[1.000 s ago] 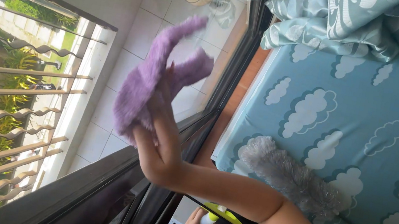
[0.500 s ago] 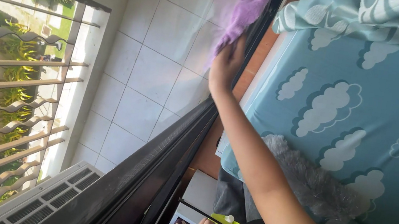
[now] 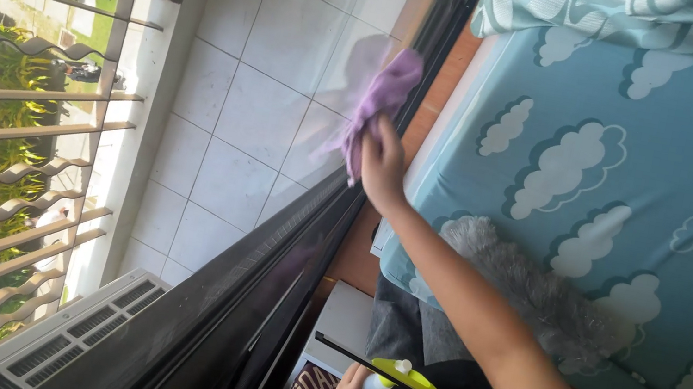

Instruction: Clean a sliding glass door and its frame using a squeegee, cloth, and duster.

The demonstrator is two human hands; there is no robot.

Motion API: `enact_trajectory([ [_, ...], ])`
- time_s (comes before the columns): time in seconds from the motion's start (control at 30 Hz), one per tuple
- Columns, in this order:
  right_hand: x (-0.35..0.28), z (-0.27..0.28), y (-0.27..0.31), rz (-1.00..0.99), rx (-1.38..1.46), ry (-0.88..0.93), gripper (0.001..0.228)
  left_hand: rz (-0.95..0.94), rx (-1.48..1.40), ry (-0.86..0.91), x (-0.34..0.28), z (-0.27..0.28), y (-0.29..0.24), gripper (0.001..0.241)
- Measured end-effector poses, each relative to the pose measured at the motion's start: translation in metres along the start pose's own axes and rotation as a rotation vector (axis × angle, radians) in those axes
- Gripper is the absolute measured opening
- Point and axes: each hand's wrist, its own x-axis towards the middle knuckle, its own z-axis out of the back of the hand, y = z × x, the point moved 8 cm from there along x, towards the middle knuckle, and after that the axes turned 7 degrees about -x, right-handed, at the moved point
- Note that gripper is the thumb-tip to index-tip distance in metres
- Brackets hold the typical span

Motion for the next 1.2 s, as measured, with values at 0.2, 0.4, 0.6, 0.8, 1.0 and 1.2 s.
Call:
enact_trajectory([
  [0.2, -0.098, 0.049, 0.047, 0.137, -0.168, 0.533, 0.047, -0.094, -0.037, 0.063, 0.039, 0.003, -0.049, 0.046],
  [0.4, -0.129, 0.156, 0.048, -0.003, -0.249, 0.236, 0.043, -0.25, -0.109, 0.119, 0.09, 0.006, -0.137, 0.038],
  [0.6, -0.147, 0.202, 0.072, 0.046, -0.353, -0.113, 0.03, -0.393, -0.138, 0.187, 0.13, -0.005, -0.259, 0.033],
  [0.8, -0.151, 0.185, 0.115, -0.244, 0.294, 0.077, 0.047, -0.731, -0.222, 0.123, 0.134, -0.008, -0.346, 0.058],
  [1.0, -0.151, 0.191, 0.18, -0.163, 0.436, 0.431, 0.068, -0.606, -0.295, -0.014, 0.153, -0.001, -0.38, 0.045],
  [1.2, -0.166, 0.195, 0.322, 0.477, -0.148, 0.315, 0.062, -0.584, -0.204, -0.091, 0.155, 0.016, -0.426, 0.046],
])
